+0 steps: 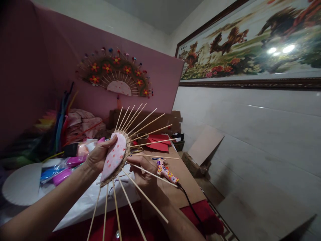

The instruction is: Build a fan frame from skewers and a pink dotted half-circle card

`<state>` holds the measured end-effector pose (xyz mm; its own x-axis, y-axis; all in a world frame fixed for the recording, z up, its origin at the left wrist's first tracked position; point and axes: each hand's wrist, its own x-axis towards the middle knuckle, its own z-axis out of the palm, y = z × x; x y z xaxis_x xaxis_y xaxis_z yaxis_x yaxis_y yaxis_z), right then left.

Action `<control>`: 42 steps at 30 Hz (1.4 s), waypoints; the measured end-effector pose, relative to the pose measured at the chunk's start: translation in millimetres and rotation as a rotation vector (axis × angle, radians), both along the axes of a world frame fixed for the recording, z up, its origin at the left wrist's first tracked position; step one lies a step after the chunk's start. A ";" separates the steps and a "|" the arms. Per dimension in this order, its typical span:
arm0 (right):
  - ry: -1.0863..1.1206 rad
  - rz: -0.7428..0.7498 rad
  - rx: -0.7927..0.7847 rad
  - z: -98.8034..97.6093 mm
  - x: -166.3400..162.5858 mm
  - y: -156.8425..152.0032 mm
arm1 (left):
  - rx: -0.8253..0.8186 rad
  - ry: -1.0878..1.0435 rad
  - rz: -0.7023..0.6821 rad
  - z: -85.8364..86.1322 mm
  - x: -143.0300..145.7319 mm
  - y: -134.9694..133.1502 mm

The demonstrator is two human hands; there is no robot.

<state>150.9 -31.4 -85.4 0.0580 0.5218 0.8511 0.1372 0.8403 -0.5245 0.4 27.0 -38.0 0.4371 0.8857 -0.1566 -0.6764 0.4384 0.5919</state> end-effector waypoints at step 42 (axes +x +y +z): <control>0.133 0.554 -0.744 25.3 -14.9 -10.1 | 0.058 0.040 0.103 5.8 -10.2 4.4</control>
